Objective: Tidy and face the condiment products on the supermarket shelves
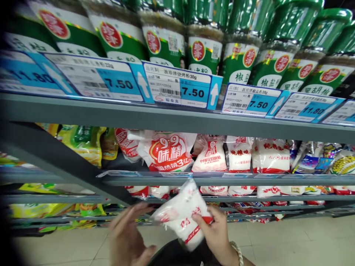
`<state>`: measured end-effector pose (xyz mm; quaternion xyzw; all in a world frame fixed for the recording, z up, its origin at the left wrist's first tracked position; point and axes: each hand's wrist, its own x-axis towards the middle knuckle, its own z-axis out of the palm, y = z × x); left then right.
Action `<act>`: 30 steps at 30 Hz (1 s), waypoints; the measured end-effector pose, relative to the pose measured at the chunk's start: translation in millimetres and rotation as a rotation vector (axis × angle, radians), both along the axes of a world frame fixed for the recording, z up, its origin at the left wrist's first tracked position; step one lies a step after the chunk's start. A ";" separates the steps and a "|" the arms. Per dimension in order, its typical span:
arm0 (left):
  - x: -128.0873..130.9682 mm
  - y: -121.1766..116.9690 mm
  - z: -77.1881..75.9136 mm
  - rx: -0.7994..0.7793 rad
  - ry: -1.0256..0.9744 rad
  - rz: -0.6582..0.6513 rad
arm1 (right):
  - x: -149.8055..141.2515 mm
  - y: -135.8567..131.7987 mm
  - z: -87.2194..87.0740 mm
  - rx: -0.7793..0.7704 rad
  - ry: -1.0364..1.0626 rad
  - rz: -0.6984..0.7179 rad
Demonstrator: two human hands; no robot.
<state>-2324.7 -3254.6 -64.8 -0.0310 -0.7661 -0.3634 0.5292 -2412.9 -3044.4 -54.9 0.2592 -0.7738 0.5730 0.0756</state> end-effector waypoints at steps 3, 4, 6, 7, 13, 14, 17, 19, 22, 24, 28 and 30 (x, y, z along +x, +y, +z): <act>-5.8 28.6 -25.1 0.196 -0.534 -0.297 | 3.7 -7.4 -22.5 -0.162 -0.437 -0.024; -7.1 35.8 -30.7 0.225 -0.728 -0.387 | 3.9 -9.8 -28.3 -0.181 -0.500 -0.013; -8.7 44.0 -37.4 0.311 -0.976 -0.508 | 3.3 -14.0 -37.8 -0.171 -0.571 0.028; -9.3 45.0 -38.5 0.354 -1.033 -0.541 | 2.7 -15.5 -41.1 -0.160 -0.599 0.052; -20.9 31.8 -10.0 0.273 -0.910 -0.352 | -4.8 -17.9 -25.5 -0.230 -0.472 0.162; -25.6 29.3 -1.5 0.252 -0.884 -0.262 | -9.9 -20.0 -19.0 -0.241 -0.396 0.188; -44.2 24.1 16.3 0.214 -0.779 -0.060 | -34.2 -35.5 -6.5 -0.263 -0.215 0.196; -58.2 21.7 15.7 0.142 -0.690 -0.044 | -52.9 -50.0 -6.6 -0.236 -0.135 0.113; -76.6 16.1 -0.6 -0.017 -0.634 -0.036 | -68.8 -63.3 -12.3 -0.008 0.037 -0.026; -84.2 11.5 -12.2 -0.101 -0.664 -0.011 | -65.9 -62.4 -14.7 0.165 0.183 -0.134; -86.9 10.5 -17.8 -0.232 -0.782 0.021 | -40.0 -52.3 -22.0 0.325 0.463 -0.307; -86.3 14.4 -14.8 -0.300 -0.847 0.024 | -29.6 -50.9 -34.0 0.439 0.562 -0.254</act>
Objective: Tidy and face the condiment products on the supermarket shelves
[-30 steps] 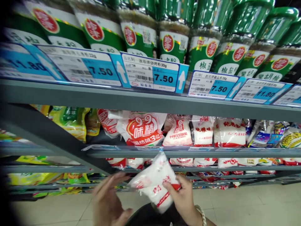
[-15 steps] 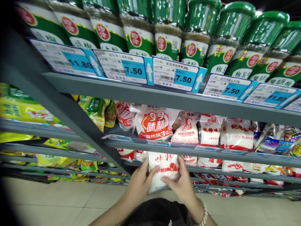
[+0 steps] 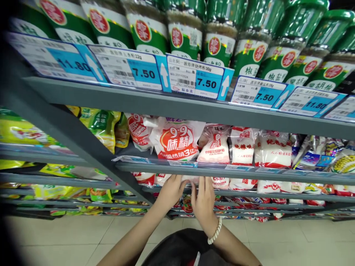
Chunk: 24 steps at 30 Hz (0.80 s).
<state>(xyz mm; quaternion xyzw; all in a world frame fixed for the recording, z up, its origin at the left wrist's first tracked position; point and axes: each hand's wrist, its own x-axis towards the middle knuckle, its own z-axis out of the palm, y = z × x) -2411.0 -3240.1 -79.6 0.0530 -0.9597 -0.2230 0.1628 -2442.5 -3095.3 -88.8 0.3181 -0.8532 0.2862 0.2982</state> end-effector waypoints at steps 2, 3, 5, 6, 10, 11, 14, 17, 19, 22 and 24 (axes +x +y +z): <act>-1.5 2.9 2.4 -0.052 -0.048 -0.033 | 4.1 -1.9 -16.3 0.155 0.010 0.026; -3.5 3.1 2.9 -0.069 -0.064 -0.052 | 4.2 -3.5 -24.1 0.217 -0.004 0.025; -9.8 0.3 3.6 -0.080 -0.081 -0.083 | 2.1 -7.0 -34.4 0.273 -0.038 -0.001; -13.4 -2.1 4.4 -0.085 -0.085 -0.099 | 0.6 -8.5 -35.9 0.279 -0.055 -0.013; -17.7 -11.3 12.6 -0.134 -0.083 -0.144 | -3.9 -11.1 -22.2 0.285 -0.111 -0.006; -13.5 -13.1 14.7 -0.145 -0.073 -0.137 | -3.9 -10.8 -16.8 0.292 -0.122 0.001; 10.5 -21.4 11.8 -0.157 0.123 -0.065 | 0.7 -8.2 -6.1 0.323 -0.155 0.013; 32.9 -36.4 -10.2 -0.167 0.373 0.047 | 8.4 -6.0 -7.4 0.341 -0.186 0.010; 37.4 -46.7 -29.1 -0.224 0.340 0.056 | 12.1 -6.5 -11.8 0.325 -0.207 0.014; 32.7 -54.9 -48.9 -0.298 0.291 0.021 | 17.9 -9.2 -16.8 0.269 -0.228 0.022; 29.4 -55.5 -53.4 -0.313 0.307 0.014 | 27.6 -8.8 -19.7 0.228 -0.225 0.019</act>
